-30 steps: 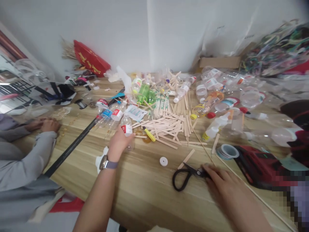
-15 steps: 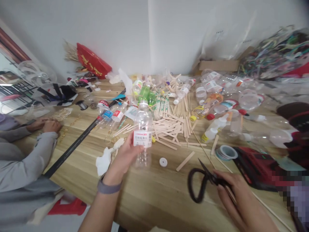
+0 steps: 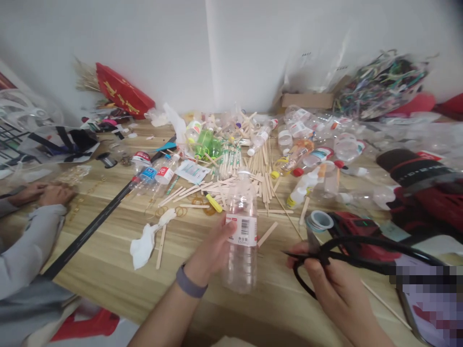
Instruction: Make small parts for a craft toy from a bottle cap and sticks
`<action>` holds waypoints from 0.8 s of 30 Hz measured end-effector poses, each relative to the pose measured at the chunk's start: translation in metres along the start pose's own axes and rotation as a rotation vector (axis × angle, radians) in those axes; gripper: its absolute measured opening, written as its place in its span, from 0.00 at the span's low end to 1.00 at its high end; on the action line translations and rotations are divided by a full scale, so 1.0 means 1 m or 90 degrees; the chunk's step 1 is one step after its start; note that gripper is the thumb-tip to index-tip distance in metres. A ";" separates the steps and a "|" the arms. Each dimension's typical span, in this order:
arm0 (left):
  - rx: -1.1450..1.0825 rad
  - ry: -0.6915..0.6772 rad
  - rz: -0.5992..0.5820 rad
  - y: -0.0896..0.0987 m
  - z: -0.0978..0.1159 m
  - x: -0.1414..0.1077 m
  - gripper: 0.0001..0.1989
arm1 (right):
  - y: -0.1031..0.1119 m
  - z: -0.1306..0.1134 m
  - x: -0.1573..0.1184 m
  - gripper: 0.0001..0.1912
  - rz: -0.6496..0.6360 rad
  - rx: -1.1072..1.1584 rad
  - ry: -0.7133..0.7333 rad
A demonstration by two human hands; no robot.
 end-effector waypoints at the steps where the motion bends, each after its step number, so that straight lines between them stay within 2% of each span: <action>1: -0.003 0.000 -0.006 0.000 -0.001 0.001 0.36 | 0.004 -0.005 0.004 0.16 0.018 -0.010 0.013; 4: -0.016 0.000 -0.021 0.000 -0.004 0.003 0.35 | 0.011 -0.015 0.011 0.15 0.062 -0.030 0.024; 8: -0.001 0.011 -0.009 0.003 -0.008 0.001 0.32 | 0.011 -0.021 0.014 0.11 0.084 -0.049 0.020; 11: 0.008 0.012 -0.024 -0.002 -0.007 0.002 0.30 | 0.013 -0.026 0.012 0.09 0.099 -0.072 0.029; 14: -0.002 0.008 -0.043 -0.008 -0.007 0.003 0.32 | 0.007 -0.027 0.013 0.11 0.057 -0.085 0.012; 17: -0.012 0.016 -0.039 -0.009 -0.010 0.002 0.34 | -0.006 -0.025 0.013 0.12 -0.015 -0.089 -0.027; 19: -0.008 0.019 -0.038 -0.008 -0.011 0.001 0.37 | -0.010 -0.027 0.012 0.11 -0.031 -0.107 -0.045; 24: 0.017 0.029 -0.040 -0.005 -0.013 -0.002 0.36 | 0.001 -0.050 0.015 0.13 0.060 -0.203 -0.035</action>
Point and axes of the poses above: each hand's wrist, its own x-axis towards the middle knuckle, its own y-axis out of the back of the hand, z = x × y, the point moved 10 cm from there along x, towards the middle knuckle, and after that the axes turned 15 degrees about -z, right-handed, at the moved point
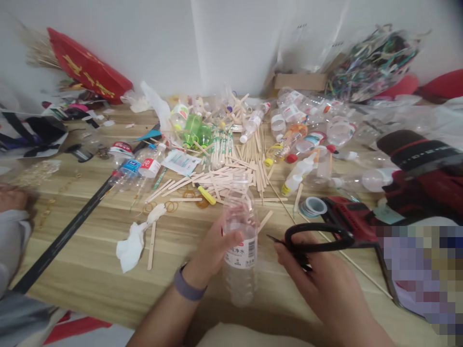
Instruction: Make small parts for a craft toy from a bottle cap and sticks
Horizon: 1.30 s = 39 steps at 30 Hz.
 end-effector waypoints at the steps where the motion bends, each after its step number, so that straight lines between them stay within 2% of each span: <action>1: 0.001 -0.001 -0.004 0.000 0.000 0.000 0.35 | 0.003 -0.004 0.001 0.14 0.016 -0.024 0.004; 4: -0.009 -0.001 -0.012 -0.001 0.000 0.000 0.34 | 0.002 -0.010 0.004 0.17 0.019 -0.071 0.017; 8: -0.017 0.008 -0.007 0.000 -0.002 -0.001 0.35 | -0.008 -0.010 0.005 0.18 -0.027 -0.072 0.020; 11: -0.004 0.011 0.003 0.001 -0.002 -0.002 0.35 | -0.006 -0.014 0.003 0.20 -0.009 -0.078 0.028; 15: 0.046 -0.004 -0.029 -0.005 0.003 0.000 0.30 | -0.001 -0.024 0.002 0.24 0.032 -0.136 0.065; 18: 0.070 -0.019 -0.044 -0.008 0.006 0.001 0.26 | -0.005 -0.029 0.001 0.25 0.032 -0.186 0.097; 23: 0.093 0.000 -0.037 -0.007 0.004 -0.001 0.28 | -0.007 -0.032 0.000 0.26 0.019 -0.219 0.126; 26: 0.113 0.014 -0.015 -0.004 0.002 -0.002 0.28 | -0.004 -0.036 0.002 0.25 0.017 -0.255 0.148; 30: 0.126 0.027 0.014 0.000 0.001 -0.002 0.26 | -0.005 -0.044 0.002 0.19 -0.011 -0.248 0.227; 33: 0.136 0.020 0.012 0.000 0.002 -0.002 0.26 | -0.007 -0.031 0.008 0.15 -0.028 -0.185 0.175; 36: 0.182 0.001 0.012 0.000 0.007 -0.003 0.25 | -0.024 -0.005 0.015 0.12 -0.146 0.005 0.051; 37: 0.195 0.000 0.014 0.000 0.008 -0.004 0.25 | -0.029 -0.001 0.016 0.11 -0.177 0.048 0.034; 39: 0.215 0.003 0.016 0.000 0.008 -0.004 0.25 | -0.026 -0.003 0.017 0.11 -0.162 0.022 0.057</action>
Point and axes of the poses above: each hand's wrist, its own x-axis towards the middle knuckle, its own y-axis out of the back of the hand, z = x × y, the point moved 10 cm from there along x, towards the middle knuckle, and after that the axes turned 15 degrees about -z, right-handed, at the moved point
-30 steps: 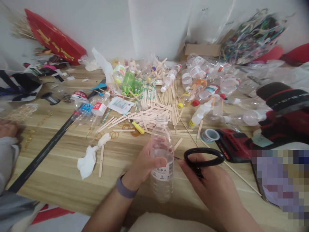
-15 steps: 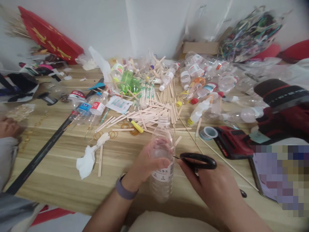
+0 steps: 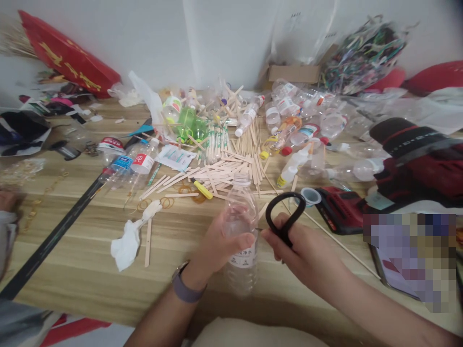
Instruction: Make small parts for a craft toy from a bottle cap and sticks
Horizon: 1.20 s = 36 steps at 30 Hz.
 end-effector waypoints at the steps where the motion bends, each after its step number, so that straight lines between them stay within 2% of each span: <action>1: 0.006 0.002 0.003 0.000 0.000 0.000 0.24 | 0.006 -0.007 -0.001 0.12 0.032 -0.062 0.033; 3: 0.015 0.006 0.011 0.000 0.000 -0.001 0.23 | 0.013 -0.026 -0.006 0.14 0.090 -0.201 0.122; 5: 0.027 0.015 0.026 0.002 -0.001 -0.001 0.21 | 0.012 -0.040 -0.009 0.16 0.100 -0.297 0.198; 8: 0.051 0.019 0.048 0.005 -0.002 -0.002 0.20 | 0.010 -0.047 -0.012 0.17 0.102 -0.382 0.239; 12: -0.022 0.037 0.046 0.005 -0.010 -0.003 0.25 | 0.011 -0.049 -0.013 0.18 0.094 -0.405 0.260; 18: -0.187 0.028 -0.023 -0.011 -0.011 -0.001 0.30 | 0.017 -0.052 -0.016 0.19 0.088 -0.357 0.289; 27: -0.173 0.002 0.011 -0.006 -0.005 -0.002 0.28 | 0.012 -0.054 -0.017 0.16 0.045 -0.396 0.316; 30: -0.161 0.001 0.027 -0.004 -0.003 -0.002 0.29 | 0.014 -0.046 -0.011 0.14 0.027 -0.294 0.275; 33: -0.143 -0.009 0.019 -0.003 -0.001 -0.001 0.29 | 0.014 -0.025 -0.001 0.12 0.001 -0.094 0.151; 36: -0.090 -0.022 0.011 -0.002 0.002 -0.001 0.26 | 0.001 -0.003 0.004 0.14 -0.068 0.097 0.019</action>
Point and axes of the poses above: each hand's wrist, its own x-axis towards the middle knuckle, its own y-axis out of the back of the hand, z = x × y, the point moved 10 cm from there along x, towards the middle knuckle, and after that the axes turned 15 degrees about -z, right-handed, at the moved point
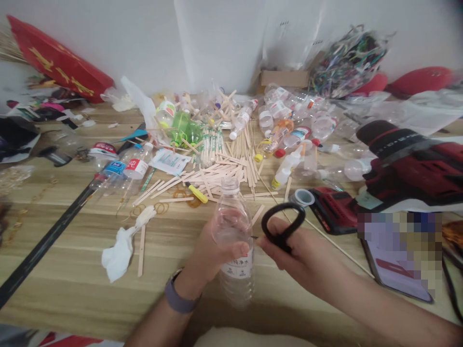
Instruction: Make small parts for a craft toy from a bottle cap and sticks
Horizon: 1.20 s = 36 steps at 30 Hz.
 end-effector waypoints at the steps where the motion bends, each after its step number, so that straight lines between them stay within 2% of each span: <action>1: 0.015 -0.004 0.005 0.001 0.001 0.000 0.26 | -0.002 0.003 0.000 0.14 -0.013 0.028 -0.015; 3: 0.020 0.009 0.011 0.002 0.001 -0.001 0.26 | 0.002 -0.005 0.000 0.13 0.006 -0.034 0.020; 5: 0.001 0.033 0.011 0.000 -0.002 -0.001 0.27 | 0.008 -0.028 -0.006 0.14 0.058 -0.220 0.132; 7: -0.011 0.053 0.011 -0.002 -0.003 -0.001 0.26 | 0.003 -0.046 -0.013 0.16 0.084 -0.404 0.235; 9: -0.003 0.057 0.016 -0.002 -0.002 -0.001 0.24 | -0.003 -0.050 -0.015 0.17 0.077 -0.475 0.277; 11: 0.010 0.060 0.022 -0.001 -0.002 0.000 0.25 | -0.002 -0.039 -0.009 0.16 0.059 -0.389 0.221; 13: 0.021 0.062 0.023 0.000 -0.003 0.000 0.27 | -0.001 -0.014 0.000 0.13 0.022 -0.193 0.097; 15: 0.030 0.066 0.024 0.001 -0.005 0.000 0.28 | -0.013 0.014 0.004 0.14 -0.049 0.009 -0.039; 16: 0.029 0.069 0.025 0.001 -0.006 0.000 0.28 | -0.017 0.020 0.003 0.14 -0.069 0.060 -0.074; 18: 0.014 0.074 0.025 0.001 -0.008 -0.001 0.28 | -0.012 0.013 0.002 0.14 -0.052 0.011 -0.041; 20: -0.009 0.085 0.014 -0.001 -0.011 -0.001 0.27 | 0.001 -0.018 -0.004 0.13 0.023 -0.198 0.102; 22: -0.024 0.090 -0.001 -0.005 -0.012 -0.001 0.25 | 0.000 -0.043 -0.014 0.15 0.062 -0.396 0.237; 24: -0.031 0.088 -0.005 -0.005 -0.012 -0.001 0.24 | -0.005 -0.051 -0.019 0.17 0.066 -0.473 0.285; 26: -0.030 0.089 -0.004 -0.005 -0.013 -0.001 0.24 | -0.002 -0.042 -0.013 0.16 0.054 -0.401 0.230; 29: -0.036 0.100 -0.006 -0.005 -0.016 -0.002 0.27 | -0.002 -0.013 -0.003 0.12 0.007 -0.146 0.080; 31: -0.046 0.093 -0.009 -0.005 -0.014 -0.002 0.29 | -0.006 -0.002 -0.001 0.10 -0.013 -0.029 0.026; 33: -0.050 0.071 -0.024 -0.006 -0.010 -0.001 0.28 | -0.005 -0.003 0.000 0.10 -0.016 -0.006 0.021; 36: -0.053 0.052 -0.056 -0.010 -0.005 -0.001 0.28 | 0.002 -0.010 -0.001 0.10 -0.011 -0.076 0.044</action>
Point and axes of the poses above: each hand's wrist, its own x-axis towards the middle knuckle, its own y-axis out of the back of the hand, z = x × y, the point moved 10 cm from there along x, towards the middle knuckle, and after that the axes turned 15 degrees about -z, right-handed, at the moved point
